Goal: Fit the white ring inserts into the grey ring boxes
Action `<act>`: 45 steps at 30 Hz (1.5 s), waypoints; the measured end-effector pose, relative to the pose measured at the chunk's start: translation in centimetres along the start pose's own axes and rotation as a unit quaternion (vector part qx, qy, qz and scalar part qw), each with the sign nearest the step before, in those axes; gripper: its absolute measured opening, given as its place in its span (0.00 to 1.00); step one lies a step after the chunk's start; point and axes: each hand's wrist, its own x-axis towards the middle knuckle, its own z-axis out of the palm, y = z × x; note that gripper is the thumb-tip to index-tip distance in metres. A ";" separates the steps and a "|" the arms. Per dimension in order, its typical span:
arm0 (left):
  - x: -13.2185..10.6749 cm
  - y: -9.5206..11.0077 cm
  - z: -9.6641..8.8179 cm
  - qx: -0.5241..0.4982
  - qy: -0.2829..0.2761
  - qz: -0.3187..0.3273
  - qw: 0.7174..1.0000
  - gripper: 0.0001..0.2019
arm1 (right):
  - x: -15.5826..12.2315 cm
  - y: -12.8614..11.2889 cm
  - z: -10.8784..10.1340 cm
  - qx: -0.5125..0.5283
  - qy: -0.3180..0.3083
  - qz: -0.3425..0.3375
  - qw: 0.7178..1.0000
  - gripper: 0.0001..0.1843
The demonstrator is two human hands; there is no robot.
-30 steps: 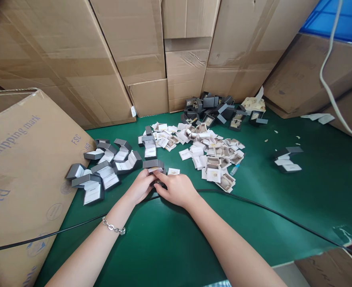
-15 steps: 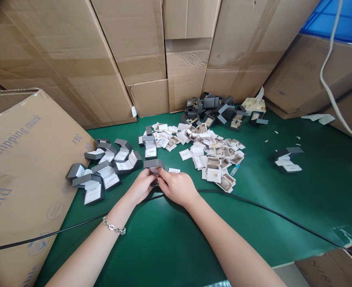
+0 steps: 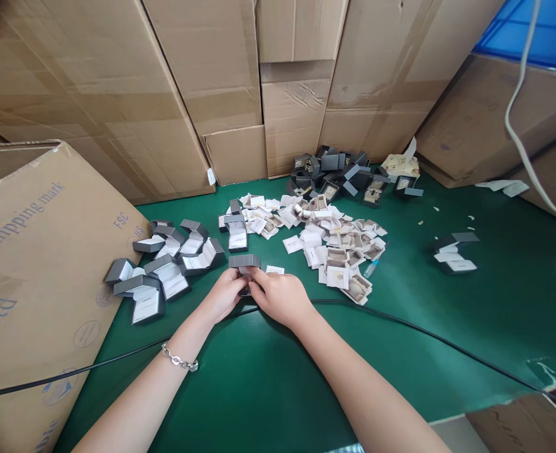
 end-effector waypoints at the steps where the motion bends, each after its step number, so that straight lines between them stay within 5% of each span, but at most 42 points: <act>1: 0.1 -0.2 -0.1 0.009 -0.005 0.008 1.000 0.12 | 0.0 0.0 0.0 0.001 -0.005 0.000 1.000 0.21; 10: 0.8 -1.7 -1.5 0.108 -0.034 0.058 0.992 0.10 | 0.1 0.1 -0.5 0.019 -0.063 -0.011 0.998 0.20; 29: -0.5 0.7 0.1 -0.073 0.021 -0.034 0.997 0.10 | 0.2 -0.2 -0.5 0.019 -0.062 0.004 0.998 0.25; 45: -0.3 0.4 0.1 -0.040 0.022 -0.023 0.999 0.10 | 0.1 0.1 -0.2 0.044 -0.075 0.004 0.996 0.25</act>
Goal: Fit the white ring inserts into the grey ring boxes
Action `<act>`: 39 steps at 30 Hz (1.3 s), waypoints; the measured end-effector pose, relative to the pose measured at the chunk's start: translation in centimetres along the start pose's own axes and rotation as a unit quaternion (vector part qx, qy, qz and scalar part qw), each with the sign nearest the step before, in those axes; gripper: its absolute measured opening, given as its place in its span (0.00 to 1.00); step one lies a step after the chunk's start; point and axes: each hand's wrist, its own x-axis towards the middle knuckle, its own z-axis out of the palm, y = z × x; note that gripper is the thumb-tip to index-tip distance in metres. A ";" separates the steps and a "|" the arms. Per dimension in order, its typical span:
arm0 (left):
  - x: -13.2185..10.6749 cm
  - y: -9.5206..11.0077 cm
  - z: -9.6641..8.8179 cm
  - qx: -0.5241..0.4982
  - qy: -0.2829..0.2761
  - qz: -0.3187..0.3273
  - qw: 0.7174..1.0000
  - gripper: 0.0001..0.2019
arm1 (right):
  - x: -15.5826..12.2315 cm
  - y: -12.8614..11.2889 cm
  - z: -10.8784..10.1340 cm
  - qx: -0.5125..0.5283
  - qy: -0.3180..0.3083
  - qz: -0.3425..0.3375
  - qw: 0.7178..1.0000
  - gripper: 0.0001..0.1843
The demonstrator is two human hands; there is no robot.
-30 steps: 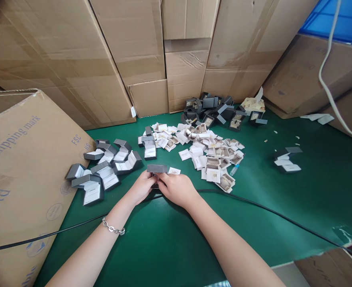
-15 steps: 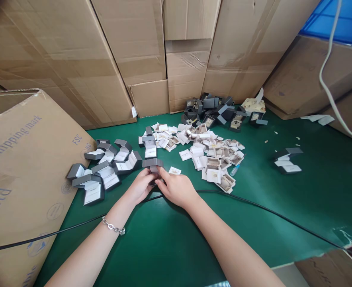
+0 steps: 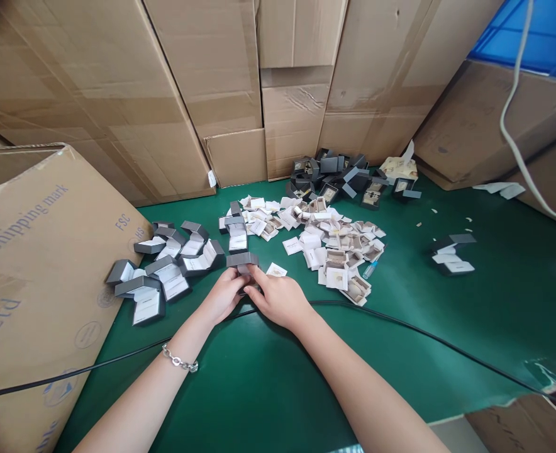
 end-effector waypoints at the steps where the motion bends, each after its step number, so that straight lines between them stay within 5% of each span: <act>1: 0.1 -0.1 -0.1 0.006 -0.004 0.006 1.000 0.10 | 0.0 0.0 0.0 -0.001 -0.002 0.000 1.000 0.25; 16: 1.2 -1.7 -1.3 0.074 -0.038 0.064 0.994 0.10 | -0.1 -0.1 -0.3 -0.007 -0.001 -0.013 1.000 0.22; 39: 0.0 0.0 0.0 0.009 -0.013 -0.009 1.000 0.12 | -0.1 -0.2 -0.6 0.019 -0.005 -0.013 1.000 0.24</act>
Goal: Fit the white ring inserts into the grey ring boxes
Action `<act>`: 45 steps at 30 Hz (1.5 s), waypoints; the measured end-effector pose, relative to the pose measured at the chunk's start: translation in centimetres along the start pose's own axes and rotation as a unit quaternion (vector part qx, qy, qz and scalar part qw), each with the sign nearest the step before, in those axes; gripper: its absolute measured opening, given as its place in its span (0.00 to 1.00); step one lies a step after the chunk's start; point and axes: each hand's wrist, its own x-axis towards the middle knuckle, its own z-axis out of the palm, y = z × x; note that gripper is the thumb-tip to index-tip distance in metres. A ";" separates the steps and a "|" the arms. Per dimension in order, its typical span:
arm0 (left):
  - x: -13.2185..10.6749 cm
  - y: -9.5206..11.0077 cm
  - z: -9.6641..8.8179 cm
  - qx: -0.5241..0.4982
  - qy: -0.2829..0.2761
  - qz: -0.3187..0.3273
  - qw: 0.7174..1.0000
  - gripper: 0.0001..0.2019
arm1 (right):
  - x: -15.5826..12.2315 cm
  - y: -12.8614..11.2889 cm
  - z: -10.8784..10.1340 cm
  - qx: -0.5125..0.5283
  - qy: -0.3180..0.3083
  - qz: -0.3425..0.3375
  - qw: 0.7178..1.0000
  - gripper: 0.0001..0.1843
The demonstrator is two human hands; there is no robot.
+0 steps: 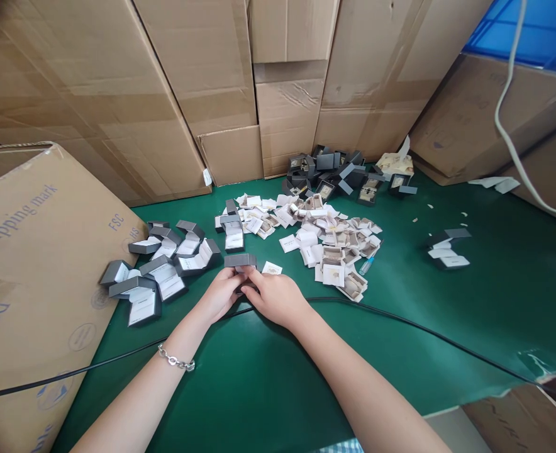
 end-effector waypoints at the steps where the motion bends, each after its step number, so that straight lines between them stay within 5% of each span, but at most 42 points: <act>1: 0.0 0.0 0.0 0.003 -0.002 0.000 1.000 0.11 | 0.0 0.0 0.0 0.002 0.000 -0.001 1.000 0.24; 33: 0.2 -1.1 -1.1 0.122 -0.035 0.135 0.983 0.06 | -0.1 0.0 0.3 0.037 0.001 -0.020 0.999 0.11; 45: 0.2 -1.1 -1.0 0.104 -0.043 0.109 0.988 0.05 | 0.0 0.1 0.3 0.036 0.010 -0.023 0.999 0.13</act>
